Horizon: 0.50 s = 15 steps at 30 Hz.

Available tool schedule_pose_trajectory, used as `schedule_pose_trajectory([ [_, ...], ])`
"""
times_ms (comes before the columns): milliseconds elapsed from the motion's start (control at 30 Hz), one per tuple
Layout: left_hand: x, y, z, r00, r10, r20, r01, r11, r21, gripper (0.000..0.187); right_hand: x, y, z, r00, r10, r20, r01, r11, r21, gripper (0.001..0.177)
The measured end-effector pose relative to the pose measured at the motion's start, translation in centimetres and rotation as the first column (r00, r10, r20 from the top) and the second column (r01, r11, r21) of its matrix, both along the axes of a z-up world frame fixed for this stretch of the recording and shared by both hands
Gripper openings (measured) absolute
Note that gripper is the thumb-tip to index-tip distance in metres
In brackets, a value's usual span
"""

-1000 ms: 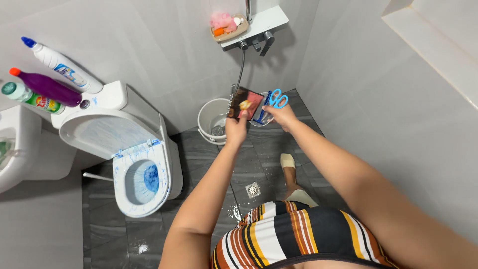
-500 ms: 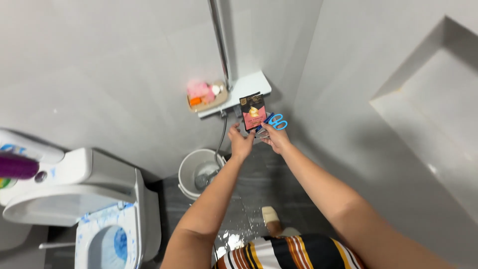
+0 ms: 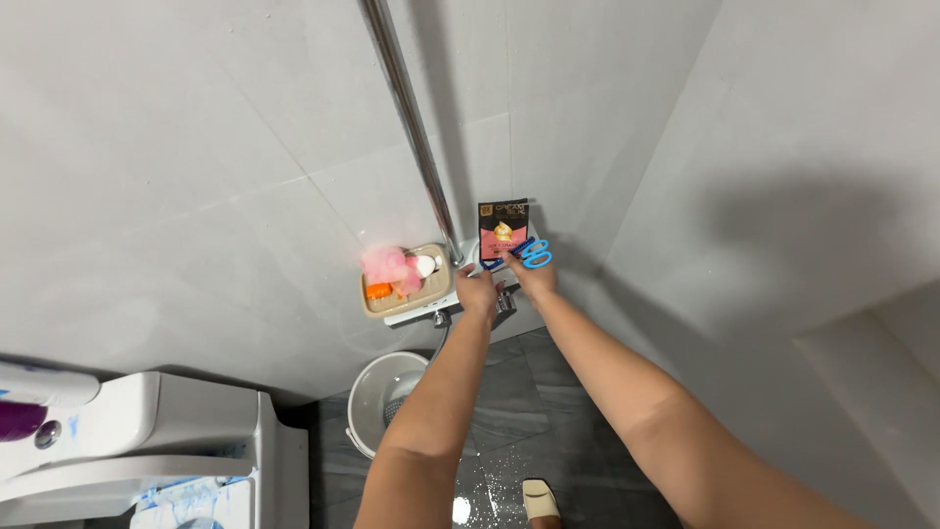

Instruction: Cleaning bathroom walls and fixtures using a scrub brush, soap, and mop.

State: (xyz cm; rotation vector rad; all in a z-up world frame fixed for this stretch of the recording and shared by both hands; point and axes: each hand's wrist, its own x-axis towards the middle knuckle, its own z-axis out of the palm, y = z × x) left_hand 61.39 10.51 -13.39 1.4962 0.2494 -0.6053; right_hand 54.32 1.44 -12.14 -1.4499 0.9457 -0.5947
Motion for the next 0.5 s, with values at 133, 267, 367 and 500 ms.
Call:
schedule_pose_trajectory([
  [133,2.5,-2.4,-4.8,0.991,0.128,0.035,-0.126,0.991,-0.054,0.044,1.2,-1.3,0.5,0.985,0.094,-0.147,-0.087,0.995,0.054,0.033],
  [267,1.2,-1.9,-4.6,0.984,0.169,-0.052,-0.172,0.983,-0.066,0.049,2.3,-2.5,-3.2,0.990,0.138,0.017,-0.137,0.947,0.290,0.047],
  [367,-0.5,-0.3,-3.8,0.994,0.080,-0.079,-0.085,0.994,-0.064,0.051,2.0,-2.5,-3.7,0.995,0.097,0.035,-0.102,0.952,0.290,0.074],
  [500,-2.3,2.2,-3.0,0.987,-0.157,-0.037,0.156,0.987,-0.042,0.050,-0.8,-1.1,-1.9,0.989,0.103,-0.104,-0.061,0.937,0.344,0.106],
])
